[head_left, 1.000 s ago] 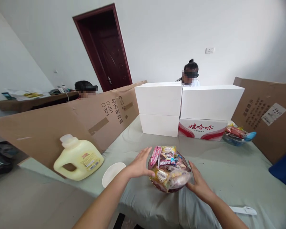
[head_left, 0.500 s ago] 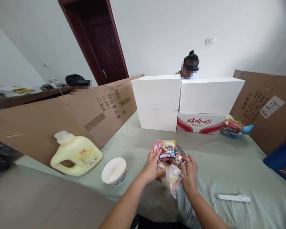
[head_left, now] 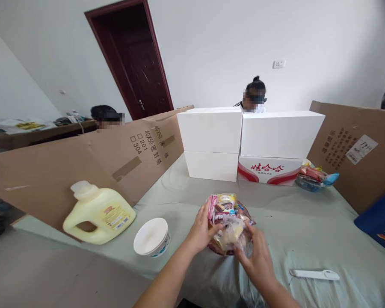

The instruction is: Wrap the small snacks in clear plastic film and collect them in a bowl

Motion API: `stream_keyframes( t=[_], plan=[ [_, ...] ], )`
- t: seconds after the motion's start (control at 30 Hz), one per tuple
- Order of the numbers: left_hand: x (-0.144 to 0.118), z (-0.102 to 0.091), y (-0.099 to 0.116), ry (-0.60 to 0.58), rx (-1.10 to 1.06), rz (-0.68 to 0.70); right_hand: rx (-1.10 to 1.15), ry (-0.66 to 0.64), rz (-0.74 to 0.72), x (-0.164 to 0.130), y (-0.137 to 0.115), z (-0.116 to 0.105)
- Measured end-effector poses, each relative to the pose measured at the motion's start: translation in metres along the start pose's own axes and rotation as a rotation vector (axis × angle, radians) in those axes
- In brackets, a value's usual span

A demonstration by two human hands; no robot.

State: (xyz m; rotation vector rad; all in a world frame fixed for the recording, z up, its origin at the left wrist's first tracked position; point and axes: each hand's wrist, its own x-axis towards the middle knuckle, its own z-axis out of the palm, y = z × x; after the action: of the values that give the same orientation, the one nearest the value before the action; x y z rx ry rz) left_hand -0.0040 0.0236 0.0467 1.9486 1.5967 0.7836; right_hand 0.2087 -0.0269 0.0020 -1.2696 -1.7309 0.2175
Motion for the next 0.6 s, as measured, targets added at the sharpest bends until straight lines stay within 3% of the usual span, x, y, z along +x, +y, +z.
stream_keyframes(
  t=[0.1, 0.2, 0.33, 0.47, 0.6],
  plan=[
    [0.015, -0.011, -0.003, 0.104, 0.004, -0.056, -0.036, -0.199, -0.005, 0.045, -0.005, -0.008],
    [0.036, -0.018, -0.007, 0.082, 0.04, -0.122, -0.105, -0.316, 0.014, 0.065, -0.002, -0.006],
    [0.053, -0.018, -0.015, 0.072, -0.004, -0.117, -0.116, -0.317, 0.001, 0.061, 0.022, -0.004],
    [0.053, -0.016, -0.021, 0.03, -0.116, -0.07, -0.147, -0.517, 0.091, 0.057, 0.042, -0.011],
    [0.05, -0.017, -0.02, -0.069, -0.222, -0.016, -0.231, -0.616, 0.186, 0.063, 0.037, -0.017]
  ],
)
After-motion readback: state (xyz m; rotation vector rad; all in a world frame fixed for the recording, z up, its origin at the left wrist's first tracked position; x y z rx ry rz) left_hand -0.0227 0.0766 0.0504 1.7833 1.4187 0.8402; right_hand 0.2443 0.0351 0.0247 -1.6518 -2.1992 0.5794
